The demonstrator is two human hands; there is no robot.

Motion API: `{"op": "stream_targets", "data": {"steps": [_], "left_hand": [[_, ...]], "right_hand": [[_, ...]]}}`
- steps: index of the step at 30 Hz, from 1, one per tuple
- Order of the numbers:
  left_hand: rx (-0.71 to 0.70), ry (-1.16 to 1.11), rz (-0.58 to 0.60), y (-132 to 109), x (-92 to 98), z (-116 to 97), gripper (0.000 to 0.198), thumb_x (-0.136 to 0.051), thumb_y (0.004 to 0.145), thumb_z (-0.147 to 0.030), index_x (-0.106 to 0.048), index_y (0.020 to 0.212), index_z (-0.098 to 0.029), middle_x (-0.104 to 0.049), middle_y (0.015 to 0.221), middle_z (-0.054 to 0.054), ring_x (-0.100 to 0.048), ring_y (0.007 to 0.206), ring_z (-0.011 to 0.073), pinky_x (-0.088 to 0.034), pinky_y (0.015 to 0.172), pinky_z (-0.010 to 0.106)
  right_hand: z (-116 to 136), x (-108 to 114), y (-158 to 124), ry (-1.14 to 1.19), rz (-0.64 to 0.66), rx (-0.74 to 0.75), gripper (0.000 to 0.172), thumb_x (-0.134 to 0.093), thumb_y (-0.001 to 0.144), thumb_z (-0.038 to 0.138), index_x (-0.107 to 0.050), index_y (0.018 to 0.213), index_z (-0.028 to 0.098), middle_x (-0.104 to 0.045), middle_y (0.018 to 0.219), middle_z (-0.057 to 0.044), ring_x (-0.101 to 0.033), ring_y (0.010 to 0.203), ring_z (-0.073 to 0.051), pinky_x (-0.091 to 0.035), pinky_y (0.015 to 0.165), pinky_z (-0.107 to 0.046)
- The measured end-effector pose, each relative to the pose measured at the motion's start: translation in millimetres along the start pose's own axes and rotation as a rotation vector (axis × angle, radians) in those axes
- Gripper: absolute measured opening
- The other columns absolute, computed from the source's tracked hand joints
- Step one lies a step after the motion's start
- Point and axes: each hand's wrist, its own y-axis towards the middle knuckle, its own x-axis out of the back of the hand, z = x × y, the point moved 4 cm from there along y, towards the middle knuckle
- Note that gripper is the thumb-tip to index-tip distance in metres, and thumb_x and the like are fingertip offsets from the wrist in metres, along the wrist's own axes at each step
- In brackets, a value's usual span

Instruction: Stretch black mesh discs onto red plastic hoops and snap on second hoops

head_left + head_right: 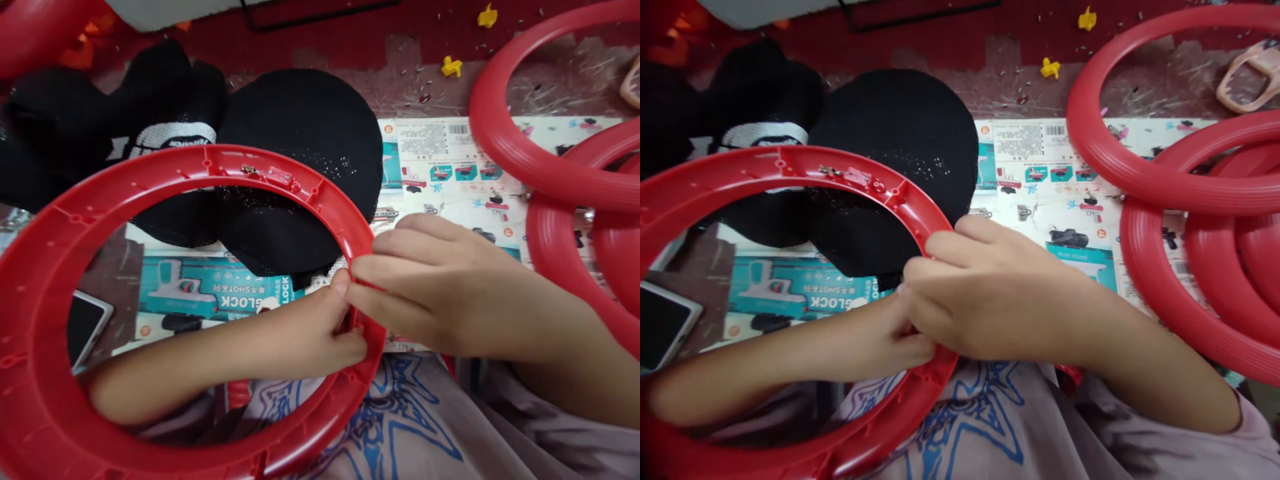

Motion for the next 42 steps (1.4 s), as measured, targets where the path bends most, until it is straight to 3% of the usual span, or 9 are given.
{"op": "stream_targets", "data": {"steps": [6,10,14,18,24,31,35,42], "left_hand": [[0.076,-0.069,-0.004,-1.2,-0.6,4.6,0.035,-0.049,0.077,-0.021,-0.040,0.110,-0.019,-0.055,0.085,0.000,-0.053,0.071,0.0146,-0.043,0.058,0.025],[0.147,-0.010,0.003,-2.0,1.0,1.8,0.033,-0.050,0.076,-0.024,-0.042,0.107,-0.018,-0.055,0.083,0.001,-0.053,0.070,0.0162,-0.043,0.058,0.027],[0.226,0.085,0.027,-2.9,2.8,0.1,0.027,-0.049,0.077,-0.029,-0.043,0.101,-0.018,-0.056,0.080,0.002,-0.052,0.065,0.0168,-0.042,0.056,0.028],[0.190,0.097,0.027,-3.0,4.2,-2.1,0.022,-0.049,0.079,-0.030,-0.043,0.097,-0.018,-0.058,0.082,0.004,-0.055,0.068,0.0177,-0.043,0.057,0.028],[0.129,0.080,0.082,-2.8,3.3,-1.8,0.012,-0.045,0.082,-0.032,-0.044,0.085,-0.020,-0.054,0.068,-0.001,-0.049,0.053,0.0134,-0.034,0.042,0.024],[0.108,0.119,0.059,-0.6,1.6,-2.6,0.011,-0.044,0.081,-0.028,-0.043,0.087,-0.019,-0.056,0.076,0.002,-0.051,0.061,0.0148,-0.040,0.049,0.026],[0.125,0.078,0.097,-0.1,1.1,-2.7,0.017,-0.045,0.080,-0.029,-0.043,0.094,-0.019,-0.058,0.083,0.003,-0.054,0.068,0.0163,-0.044,0.056,0.027],[0.168,0.069,0.102,0.2,3.4,-2.4,0.024,-0.047,0.078,-0.026,-0.044,0.100,-0.018,-0.059,0.087,0.004,-0.055,0.070,0.0173,-0.045,0.057,0.027]], "right_hand": [[3.2,-12.5,3.6,0.118,0.200,-0.111,0.025,-0.045,0.084,0.006,-0.067,0.077,0.015,-0.062,0.071,-0.005,-0.051,0.061,-0.018,-0.032,0.056,-0.032],[-5.4,-16.3,0.7,0.206,0.151,-0.125,0.029,-0.040,0.087,0.005,-0.066,0.078,0.015,-0.062,0.072,-0.005,-0.050,0.061,-0.015,-0.031,0.054,-0.030],[-22.6,-21.3,-0.5,0.452,0.155,-0.270,0.029,-0.038,0.092,0.012,-0.058,0.072,0.019,-0.054,0.068,0.002,-0.042,0.058,-0.010,-0.029,0.054,-0.026],[-26.9,-22.3,1.4,0.538,0.182,-0.239,0.031,-0.040,0.091,0.018,-0.046,0.061,0.019,-0.037,0.059,0.004,-0.032,0.054,-0.009,-0.023,0.051,-0.026],[-30.9,-24.9,0.5,0.757,0.225,-0.469,0.040,-0.049,0.091,0.024,-0.031,0.056,0.019,-0.033,0.055,0.006,-0.029,0.049,-0.005,-0.023,0.045,-0.024],[-25.9,-20.1,2.5,0.494,0.128,-0.373,0.034,-0.047,0.090,0.018,-0.036,0.058,0.019,-0.038,0.057,0.004,-0.030,0.053,-0.008,-0.020,0.051,-0.028],[-25.4,-15.5,-0.6,0.465,0.020,-0.367,0.035,-0.054,0.084,0.013,-0.033,0.056,0.017,-0.028,0.056,0.005,-0.025,0.054,-0.006,-0.020,0.051,-0.026],[-29.2,-19.6,-2.0,0.518,0.024,-0.381,0.036,-0.054,0.082,0.011,-0.033,0.052,0.017,-0.027,0.054,0.006,-0.025,0.052,-0.006,-0.020,0.049,-0.024]]}}
